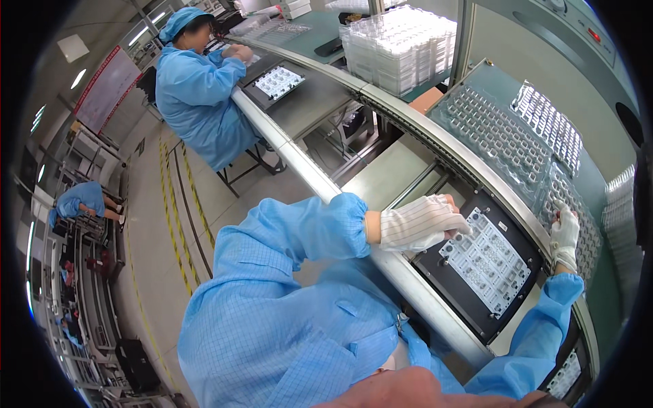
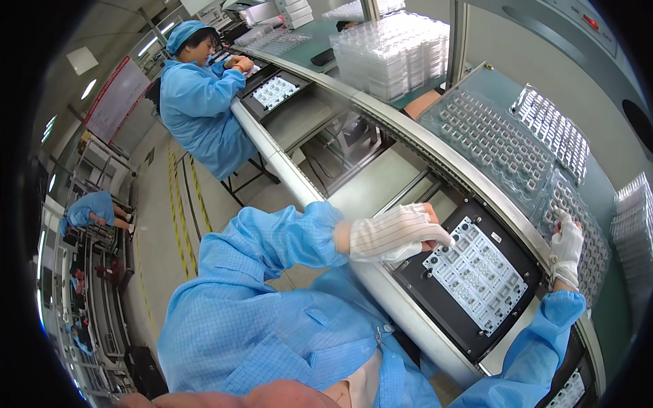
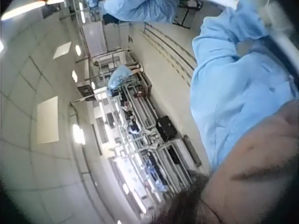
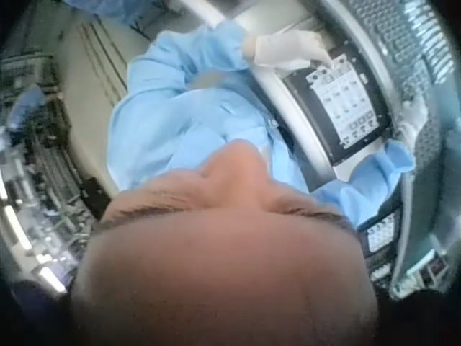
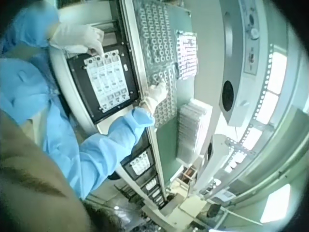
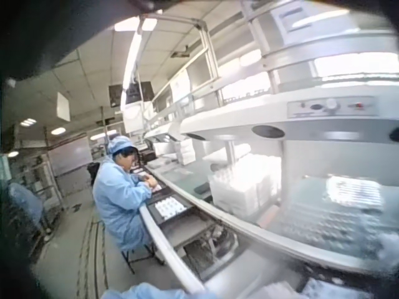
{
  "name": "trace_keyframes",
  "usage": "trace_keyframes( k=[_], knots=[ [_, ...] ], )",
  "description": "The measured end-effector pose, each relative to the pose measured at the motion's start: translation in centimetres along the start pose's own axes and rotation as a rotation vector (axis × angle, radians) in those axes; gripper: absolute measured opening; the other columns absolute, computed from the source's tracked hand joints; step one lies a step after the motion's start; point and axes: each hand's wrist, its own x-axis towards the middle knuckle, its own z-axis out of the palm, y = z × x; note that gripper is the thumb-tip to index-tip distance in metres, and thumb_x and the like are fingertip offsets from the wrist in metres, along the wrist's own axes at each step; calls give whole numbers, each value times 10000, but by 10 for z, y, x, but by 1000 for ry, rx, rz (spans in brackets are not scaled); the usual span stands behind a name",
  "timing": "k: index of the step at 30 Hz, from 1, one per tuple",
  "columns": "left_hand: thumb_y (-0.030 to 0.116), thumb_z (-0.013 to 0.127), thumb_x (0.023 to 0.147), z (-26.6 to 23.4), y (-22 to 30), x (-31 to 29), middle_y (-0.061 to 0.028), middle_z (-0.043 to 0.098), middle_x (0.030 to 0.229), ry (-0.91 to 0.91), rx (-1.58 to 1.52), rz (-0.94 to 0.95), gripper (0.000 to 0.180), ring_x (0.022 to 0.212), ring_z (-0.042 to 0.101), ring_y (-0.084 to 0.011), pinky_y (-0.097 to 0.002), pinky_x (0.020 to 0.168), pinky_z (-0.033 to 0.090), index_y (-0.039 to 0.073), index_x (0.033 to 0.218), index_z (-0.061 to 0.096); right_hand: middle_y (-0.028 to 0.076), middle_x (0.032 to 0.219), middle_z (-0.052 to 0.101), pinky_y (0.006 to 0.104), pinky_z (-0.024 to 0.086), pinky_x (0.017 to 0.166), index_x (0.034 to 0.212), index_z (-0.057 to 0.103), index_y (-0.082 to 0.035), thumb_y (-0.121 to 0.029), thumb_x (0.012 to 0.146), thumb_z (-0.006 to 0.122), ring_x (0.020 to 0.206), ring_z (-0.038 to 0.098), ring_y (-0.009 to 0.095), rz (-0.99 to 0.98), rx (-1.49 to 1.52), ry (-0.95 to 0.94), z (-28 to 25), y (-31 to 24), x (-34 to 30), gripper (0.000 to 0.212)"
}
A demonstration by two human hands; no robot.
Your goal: Assembling small electronic components onto a printed circuit board on a factory conveyor line.
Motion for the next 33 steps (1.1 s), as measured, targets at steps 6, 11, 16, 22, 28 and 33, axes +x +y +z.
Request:
trace_keyframes(
  k=[6,11,16,22,28,33],
  knots=[
    [95,644,823,0,8,-6,-60,598,903,-76,-11,-62,312,928,575,-255,-378,827,471,127,1134,633,91,866,629,328,516,799,1296,601,-98,66,840,566,820,626,205,69,449,35,-21,-27,-28,486],
    [98,651,819,0,16,-4,-58,604,892,-112,-30,-71,311,923,575,-259,-382,831,466,122,1128,628,26,939,612,233,484,837,1343,566,-42,81,883,553,872,583,118,128,549,0,-66,-102,-92,476],
    [100,668,814,6,16,-2,-64,605,891,-62,-55,-15,306,905,572,-262,-381,811,463,116,1117,627,44,984,638,237,476,859,1374,508,-1,-12,938,574,888,587,112,407,829,123,-57,-107,-159,441],
    [101,672,829,15,14,-2,-80,609,895,-30,-59,31,299,911,580,-263,-377,792,475,108,1127,646,88,1122,640,246,465,917,1398,428,32,-199,983,612,1014,590,123,589,1017,355,-42,-125,-167,509],
    [103,679,830,4,17,-5,-87,607,922,-8,-104,19,300,930,579,-261,-371,799,476,105,1128,649,81,1103,641,244,465,912,1375,440,20,-217,976,624,977,587,117,632,1112,404,-33,-132,-165,499],
    [96,669,834,6,16,-3,-92,593,924,8,-78,31,279,939,570,-274,-381,813,475,104,1112,654,85,1135,661,263,437,966,1349,489,6,-204,973,622,1047,590,127,562,1105,380,-31,-155,-153,450]
  ],
)
